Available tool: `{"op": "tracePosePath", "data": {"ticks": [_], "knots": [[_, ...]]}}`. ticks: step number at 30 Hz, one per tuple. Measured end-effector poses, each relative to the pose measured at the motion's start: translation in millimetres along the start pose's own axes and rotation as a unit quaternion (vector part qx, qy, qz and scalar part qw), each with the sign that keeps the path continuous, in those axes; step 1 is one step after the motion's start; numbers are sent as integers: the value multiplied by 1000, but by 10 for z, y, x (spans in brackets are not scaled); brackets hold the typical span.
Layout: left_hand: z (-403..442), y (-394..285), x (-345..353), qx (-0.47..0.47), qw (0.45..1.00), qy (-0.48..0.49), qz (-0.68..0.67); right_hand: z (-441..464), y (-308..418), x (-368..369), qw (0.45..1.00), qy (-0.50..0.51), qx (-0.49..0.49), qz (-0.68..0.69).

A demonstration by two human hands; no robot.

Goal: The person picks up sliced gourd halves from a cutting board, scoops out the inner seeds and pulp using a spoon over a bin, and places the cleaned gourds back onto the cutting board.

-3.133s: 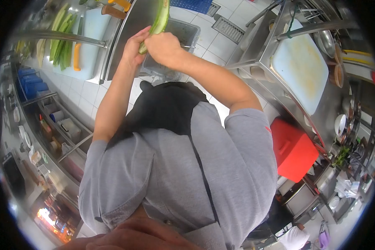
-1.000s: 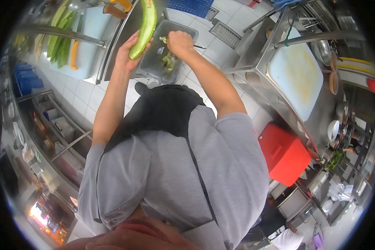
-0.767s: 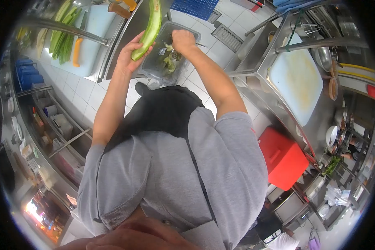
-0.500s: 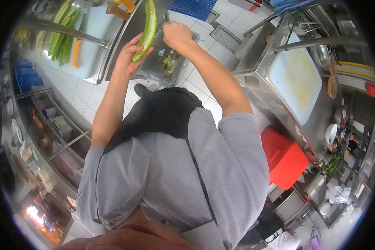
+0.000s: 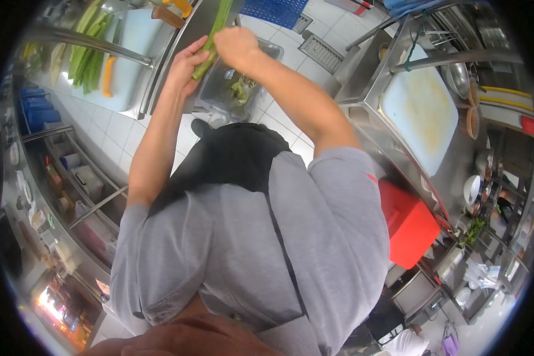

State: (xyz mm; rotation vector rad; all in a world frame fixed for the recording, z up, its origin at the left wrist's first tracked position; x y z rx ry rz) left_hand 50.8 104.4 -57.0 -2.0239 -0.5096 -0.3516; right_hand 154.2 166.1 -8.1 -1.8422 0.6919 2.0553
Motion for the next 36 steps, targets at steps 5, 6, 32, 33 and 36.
{"op": "tracePosePath", "data": {"ticks": [5,6,32,33,36], "knots": [[61,131,-122,-16,1000,-10,-9,-160,238,-58,998,38,11,46],[24,96,-51,-11,1000,-1,-18,-113,120,-98,998,27,20,45],[205,253,-87,-18,998,-17,-52,-496,637,-129,992,21,-22,119],[213,276,-54,-20,998,-10,-50,-486,647,-136,993,20,-20,117],[265,182,18,6,997,8,-77,-434,458,-217,995,14,8,101]]}}
Point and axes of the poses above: each hand's wrist, its own z-axis towards the middle knuckle, its own x-axis out of the palm, y = z × x, the point moved 7 cm from there along z, towards the middle knuckle, and after that the axes turned 12 degrees about -x, right-handed, at the moved point
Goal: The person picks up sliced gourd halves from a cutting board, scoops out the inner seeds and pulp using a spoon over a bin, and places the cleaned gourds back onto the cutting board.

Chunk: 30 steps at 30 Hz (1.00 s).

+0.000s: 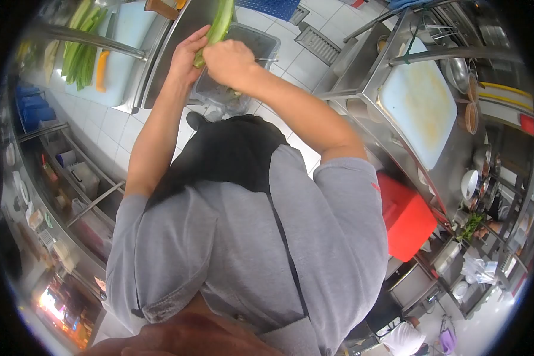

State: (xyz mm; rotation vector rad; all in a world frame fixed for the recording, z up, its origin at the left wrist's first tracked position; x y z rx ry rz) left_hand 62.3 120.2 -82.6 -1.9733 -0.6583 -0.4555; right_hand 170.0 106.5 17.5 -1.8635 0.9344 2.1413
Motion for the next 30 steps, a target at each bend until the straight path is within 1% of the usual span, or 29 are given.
{"op": "tracePosePath", "data": {"ticks": [1,2,5,7,8,11,12,13,14,15,16,19,20,23,24,25,27,30], "knots": [[-12,-39,7,9,1000,3,1,3,-40,-54,1000,-2,11,-3],[-6,-95,9,16,1000,3,4,-14,-62,-87,1000,17,19,1],[-2,-81,53,15,1000,7,6,3,-72,-76,1000,-16,4,-19],[15,-55,64,5,1000,15,0,-43,102,22,998,-19,-38,-52],[-26,-34,5,-17,999,-5,33,-108,230,29,995,-31,-75,-51],[-110,18,10,-29,999,37,-1,-192,238,-70,996,-32,-72,-48],[-79,20,-41,-12,998,47,-31,-154,66,-130,998,-10,-38,-47],[-114,19,-10,-14,998,56,-35,-104,-206,-185,999,-13,40,7],[-203,24,25,-15,997,65,-38,-32,-422,-257,996,-3,92,-4],[-270,11,66,-16,996,75,-39,42,-648,-268,993,-55,98,-21],[-305,35,101,-21,995,91,-35,116,-737,-321,994,-34,102,-34],[-341,77,218,-22,994,111,-9,339,-836,-345,991,-42,125,-18],[-346,66,227,-20,995,98,3,356,-822,-333,990,-46,132,-12],[-307,-27,156,-2,999,42,-26,217,-403,-273,996,40,76,9],[-292,-75,100,2,999,29,-29,187,-298,-164,995,41,86,18],[-269,-95,78,4,999,25,-22,156,-129,-98,998,46,33,-9],[-270,-96,68,-3,1000,17,-5,157,-164,-164,997,33,62,39],[-193,-151,94,3,1000,14,-6,218,-213,-184,997,2,80,16]]}}
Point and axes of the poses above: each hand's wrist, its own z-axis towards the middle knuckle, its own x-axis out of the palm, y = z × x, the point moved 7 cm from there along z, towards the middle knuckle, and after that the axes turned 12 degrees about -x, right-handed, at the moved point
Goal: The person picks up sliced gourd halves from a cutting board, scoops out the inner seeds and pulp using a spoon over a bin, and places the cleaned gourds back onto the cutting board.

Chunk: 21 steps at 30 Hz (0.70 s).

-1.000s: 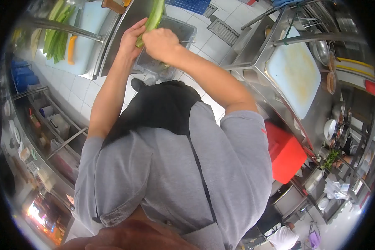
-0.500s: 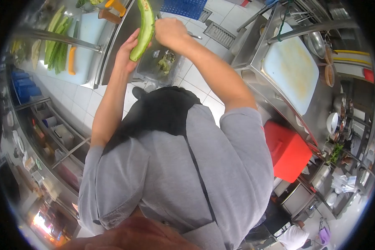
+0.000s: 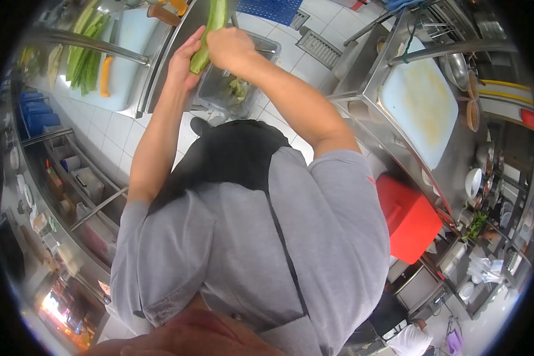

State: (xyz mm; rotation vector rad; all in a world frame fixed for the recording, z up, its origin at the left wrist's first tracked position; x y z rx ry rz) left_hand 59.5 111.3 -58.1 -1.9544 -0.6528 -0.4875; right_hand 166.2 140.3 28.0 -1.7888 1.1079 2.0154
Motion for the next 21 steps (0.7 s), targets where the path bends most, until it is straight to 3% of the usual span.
{"op": "tracePosePath", "data": {"ticks": [3,7,12,16,20,21], "knots": [[44,16,-37,-19,1000,7,-10,-167,349,193,994,38,-98,-20],[49,67,23,-23,998,12,-56,-120,106,1,999,-2,-53,12],[20,124,1,-57,998,-7,-22,-262,423,105,994,17,-103,5],[70,108,-51,-36,998,30,-38,-274,340,113,996,23,-75,42],[25,119,-57,-38,997,71,-17,-414,381,229,988,106,-87,69],[3,130,-59,-34,995,85,-24,-428,290,190,991,83,-65,84]]}}
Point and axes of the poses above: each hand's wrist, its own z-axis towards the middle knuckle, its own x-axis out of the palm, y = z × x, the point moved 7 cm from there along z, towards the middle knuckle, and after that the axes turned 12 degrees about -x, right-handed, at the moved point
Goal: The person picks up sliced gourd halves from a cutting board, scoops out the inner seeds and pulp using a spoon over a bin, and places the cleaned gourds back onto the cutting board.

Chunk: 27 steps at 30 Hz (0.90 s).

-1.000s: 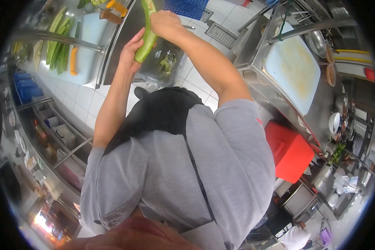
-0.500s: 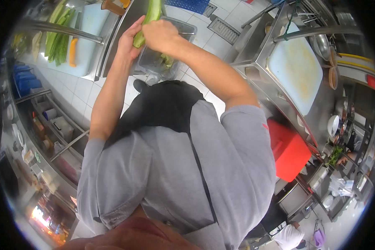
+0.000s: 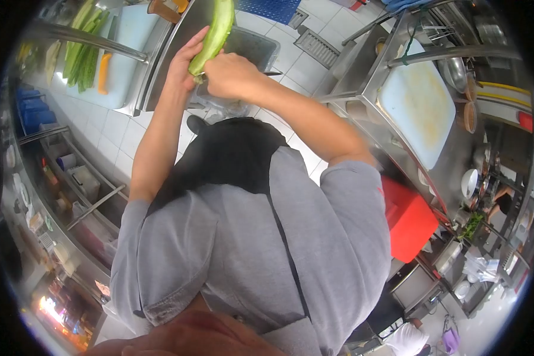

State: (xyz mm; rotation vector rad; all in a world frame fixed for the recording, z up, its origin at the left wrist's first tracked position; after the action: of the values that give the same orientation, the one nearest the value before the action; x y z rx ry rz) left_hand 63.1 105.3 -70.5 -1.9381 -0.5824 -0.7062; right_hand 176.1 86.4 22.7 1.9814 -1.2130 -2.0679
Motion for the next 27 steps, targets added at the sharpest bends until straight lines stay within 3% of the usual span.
{"op": "tracePosePath", "data": {"ticks": [5,7,10,13,16,22,27], "knots": [[-138,-191,12,54,992,94,-67,-126,-524,-200,988,-111,88,63],[-255,-304,130,96,992,82,6,-222,-656,-240,973,-125,164,104],[-363,-468,337,141,982,83,93,-255,-934,-88,960,-170,203,89],[-326,-548,316,119,977,85,155,-233,-1050,86,960,-154,223,62],[-327,-619,409,118,970,87,195,-60,-1320,356,961,-220,167,10],[-368,-641,366,131,973,10,190,-12,-1216,279,957,-183,222,41],[-410,-695,260,162,970,-52,173,90,-1349,453,962,-180,203,10]]}}
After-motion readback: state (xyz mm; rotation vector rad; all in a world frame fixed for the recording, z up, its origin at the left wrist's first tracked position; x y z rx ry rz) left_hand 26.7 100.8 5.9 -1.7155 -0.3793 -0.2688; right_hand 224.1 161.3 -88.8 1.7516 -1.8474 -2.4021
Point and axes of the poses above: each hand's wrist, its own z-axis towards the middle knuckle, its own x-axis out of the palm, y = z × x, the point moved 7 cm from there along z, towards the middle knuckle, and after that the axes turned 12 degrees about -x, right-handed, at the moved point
